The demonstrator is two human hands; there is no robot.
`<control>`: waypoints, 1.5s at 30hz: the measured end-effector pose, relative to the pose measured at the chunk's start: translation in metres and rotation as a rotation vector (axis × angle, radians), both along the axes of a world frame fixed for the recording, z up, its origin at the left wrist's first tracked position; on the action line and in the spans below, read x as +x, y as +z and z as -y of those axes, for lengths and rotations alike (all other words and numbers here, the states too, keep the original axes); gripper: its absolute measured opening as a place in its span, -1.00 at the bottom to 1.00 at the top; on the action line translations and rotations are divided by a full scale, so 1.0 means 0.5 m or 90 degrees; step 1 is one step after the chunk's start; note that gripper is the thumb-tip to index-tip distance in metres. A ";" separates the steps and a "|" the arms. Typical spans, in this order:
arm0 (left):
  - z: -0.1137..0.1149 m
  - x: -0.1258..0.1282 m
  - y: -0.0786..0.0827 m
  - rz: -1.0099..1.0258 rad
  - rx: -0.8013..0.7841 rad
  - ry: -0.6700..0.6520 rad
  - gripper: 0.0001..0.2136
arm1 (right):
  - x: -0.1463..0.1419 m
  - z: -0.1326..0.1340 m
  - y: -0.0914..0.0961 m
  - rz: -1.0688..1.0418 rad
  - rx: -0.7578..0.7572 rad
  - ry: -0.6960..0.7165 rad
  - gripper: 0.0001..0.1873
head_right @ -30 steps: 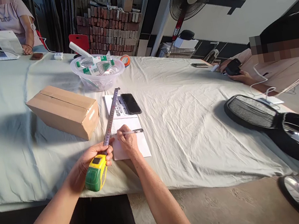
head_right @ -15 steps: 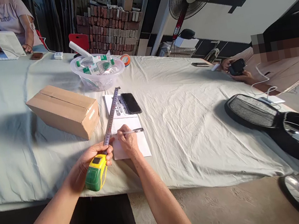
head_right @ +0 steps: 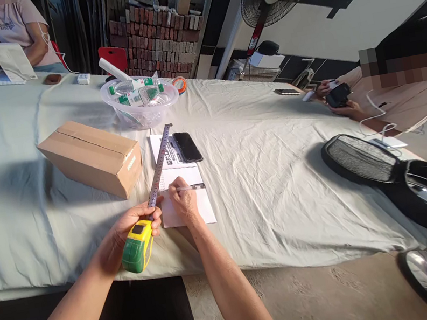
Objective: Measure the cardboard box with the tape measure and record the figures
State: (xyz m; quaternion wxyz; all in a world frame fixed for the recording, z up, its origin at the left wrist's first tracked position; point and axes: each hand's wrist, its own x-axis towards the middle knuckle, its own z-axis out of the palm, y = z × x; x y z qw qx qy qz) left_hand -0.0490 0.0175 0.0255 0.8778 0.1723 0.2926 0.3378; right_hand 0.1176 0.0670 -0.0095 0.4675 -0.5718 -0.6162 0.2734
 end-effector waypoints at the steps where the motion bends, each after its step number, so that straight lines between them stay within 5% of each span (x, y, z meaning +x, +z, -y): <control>1: 0.000 0.000 -0.001 0.001 0.001 0.000 -0.98 | 0.000 0.000 0.000 0.002 -0.001 0.002 -0.83; 34: -0.002 -0.002 -0.010 0.008 0.012 -0.006 -0.91 | 0.002 0.001 0.002 -0.003 -0.001 -0.009 -0.83; 45: 0.016 0.000 -0.011 0.009 0.085 0.043 -0.82 | 0.002 0.004 0.031 -0.173 0.061 -0.026 -0.72</control>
